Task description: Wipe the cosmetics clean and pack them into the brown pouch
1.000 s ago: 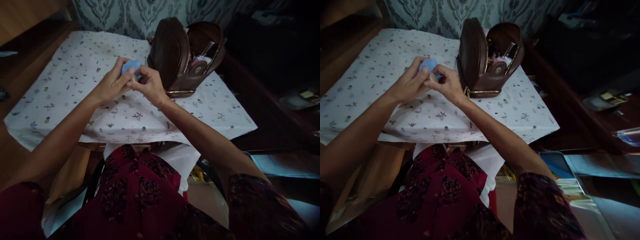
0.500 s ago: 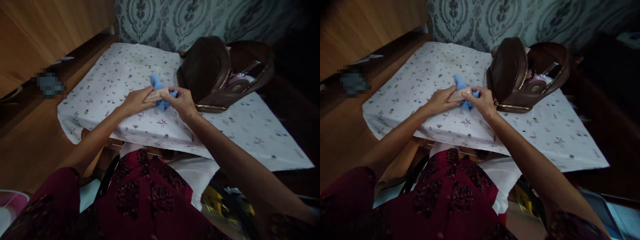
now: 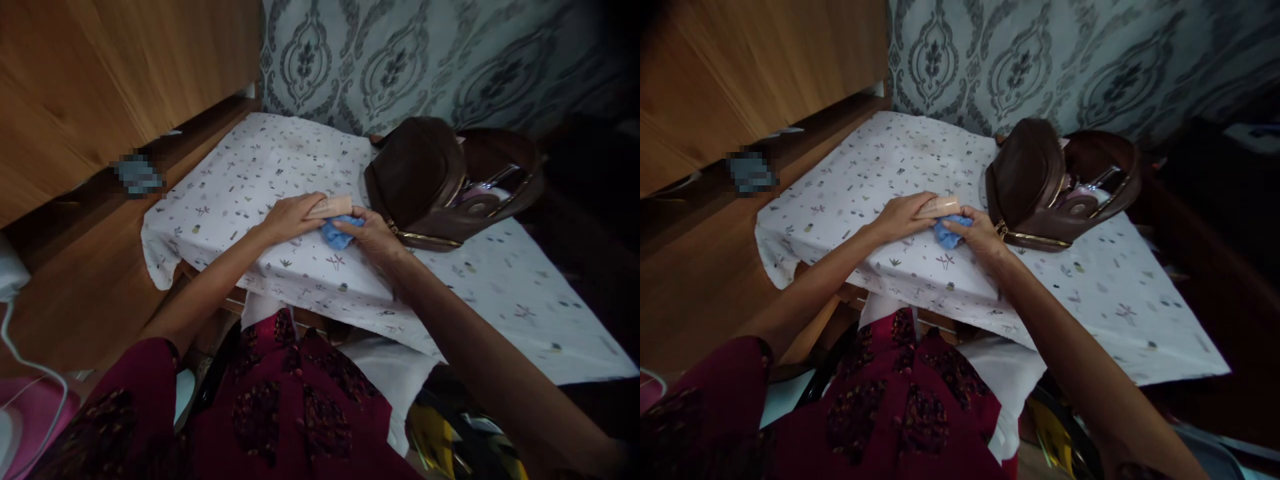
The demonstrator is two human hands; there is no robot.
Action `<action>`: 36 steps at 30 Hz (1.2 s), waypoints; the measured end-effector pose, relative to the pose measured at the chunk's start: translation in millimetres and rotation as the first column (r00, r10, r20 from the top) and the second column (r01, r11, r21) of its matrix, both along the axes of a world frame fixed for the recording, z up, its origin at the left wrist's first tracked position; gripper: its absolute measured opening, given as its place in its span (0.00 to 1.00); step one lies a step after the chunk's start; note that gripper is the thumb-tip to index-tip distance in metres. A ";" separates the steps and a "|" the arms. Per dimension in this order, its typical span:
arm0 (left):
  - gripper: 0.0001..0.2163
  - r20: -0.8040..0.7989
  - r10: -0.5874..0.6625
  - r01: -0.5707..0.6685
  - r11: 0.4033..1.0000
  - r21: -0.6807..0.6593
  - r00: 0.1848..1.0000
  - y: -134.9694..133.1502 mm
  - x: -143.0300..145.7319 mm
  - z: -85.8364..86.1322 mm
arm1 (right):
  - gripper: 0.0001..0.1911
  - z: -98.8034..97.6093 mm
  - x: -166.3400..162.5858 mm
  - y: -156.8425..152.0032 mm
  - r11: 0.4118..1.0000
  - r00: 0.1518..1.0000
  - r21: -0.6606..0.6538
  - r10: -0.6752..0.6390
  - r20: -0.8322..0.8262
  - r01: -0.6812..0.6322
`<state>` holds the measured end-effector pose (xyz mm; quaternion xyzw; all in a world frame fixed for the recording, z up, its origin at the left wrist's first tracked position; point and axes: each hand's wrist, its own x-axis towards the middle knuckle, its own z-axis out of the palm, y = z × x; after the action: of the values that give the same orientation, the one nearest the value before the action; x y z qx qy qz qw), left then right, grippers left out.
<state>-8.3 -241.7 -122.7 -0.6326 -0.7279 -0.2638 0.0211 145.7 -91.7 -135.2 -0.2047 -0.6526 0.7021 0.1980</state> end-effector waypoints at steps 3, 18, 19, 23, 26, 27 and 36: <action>0.19 -0.006 0.015 -0.015 1.000 -0.018 1.000 -1.6 2.0 3.6 | 0.28 -0.8 0.8 2.3 0.998 0.999 -0.050 0.034 -0.027 -0.036; 0.12 -0.266 0.044 -0.051 0.999 -0.017 0.963 5.4 12.3 -1.6 | 0.27 8.2 3.9 5.6 0.957 0.991 0.289 0.016 -0.131 0.023; 0.11 -0.290 0.052 -0.060 0.998 -0.020 0.956 5.7 13.8 -2.0 | 0.25 8.5 1.3 3.4 0.942 0.992 0.334 0.007 -0.122 0.035; 0.10 -0.375 0.090 -0.104 0.994 -0.018 0.923 6.7 17.3 -3.5 | 0.17 11.3 -8.0 0.8 0.891 0.998 0.450 -0.045 -0.045 0.061; 0.10 -0.424 0.116 -0.127 0.992 0.003 0.898 7.4 17.4 -5.4 | 0.22 15.2 -14.8 7.6 0.879 0.997 0.475 -0.054 0.049 0.024; 0.10 -0.439 0.123 -0.132 0.991 0.011 0.890 7.6 17.1 -6.1 | 0.23 16.7 -17.1 10.8 0.881 0.995 0.474 -0.048 0.083 0.003; 0.11 -0.583 0.191 -0.151 0.982 0.118 0.790 7.8 16.1 -6.6 | 0.21 21.7 -26.6 22.5 0.941 0.980 0.329 0.009 0.198 -0.075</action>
<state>7.8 -233.9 -129.2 -0.6137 -0.7301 -0.0741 0.2911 119.1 -69.2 -113.5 -0.2214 -0.7828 0.5618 0.1502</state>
